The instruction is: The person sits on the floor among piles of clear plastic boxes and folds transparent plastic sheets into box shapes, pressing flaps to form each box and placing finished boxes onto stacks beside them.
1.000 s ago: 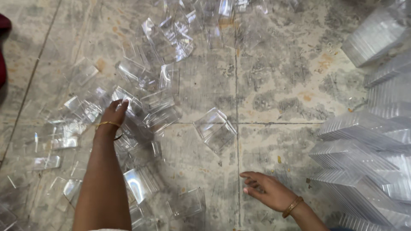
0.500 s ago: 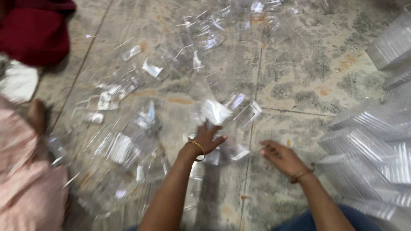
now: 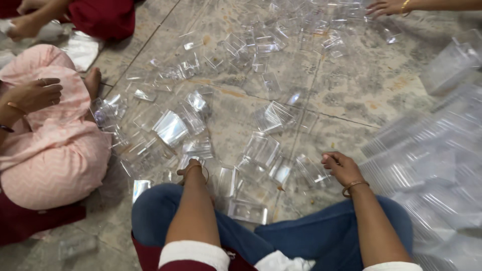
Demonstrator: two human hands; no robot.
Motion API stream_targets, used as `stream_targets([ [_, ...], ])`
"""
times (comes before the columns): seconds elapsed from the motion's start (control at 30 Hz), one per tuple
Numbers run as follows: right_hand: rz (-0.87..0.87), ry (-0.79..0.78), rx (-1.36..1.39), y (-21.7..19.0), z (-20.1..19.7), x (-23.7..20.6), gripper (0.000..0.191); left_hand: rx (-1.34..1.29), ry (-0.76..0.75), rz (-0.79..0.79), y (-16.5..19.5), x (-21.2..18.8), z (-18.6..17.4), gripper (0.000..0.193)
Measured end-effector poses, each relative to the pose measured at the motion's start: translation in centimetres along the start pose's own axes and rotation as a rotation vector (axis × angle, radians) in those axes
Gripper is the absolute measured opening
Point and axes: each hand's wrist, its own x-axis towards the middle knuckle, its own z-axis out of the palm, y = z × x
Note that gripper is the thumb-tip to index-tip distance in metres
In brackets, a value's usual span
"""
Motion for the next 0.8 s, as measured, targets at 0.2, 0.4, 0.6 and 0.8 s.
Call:
stream_targets([
  [0.2,-0.104,-0.035,0.006,0.0,0.0,-1.9,0.039,0.148,-0.852,0.193,0.7,-5.0,0.0,0.092],
  [0.4,-0.257,0.072,-0.219,-1.6,1.3,-4.2,0.041,0.038,-0.876,0.456,1.8,-10.5,-3.7,0.058],
  [0.6,-0.350,0.071,-0.181,-2.5,1.9,-6.9,0.052,0.287,-0.693,0.739,1.0,-12.2,-6.0,0.033],
  [0.8,-0.267,0.156,-0.078,-0.3,1.2,-8.0,0.063,0.798,-0.556,1.091,-2.1,-11.4,-4.7,0.042],
])
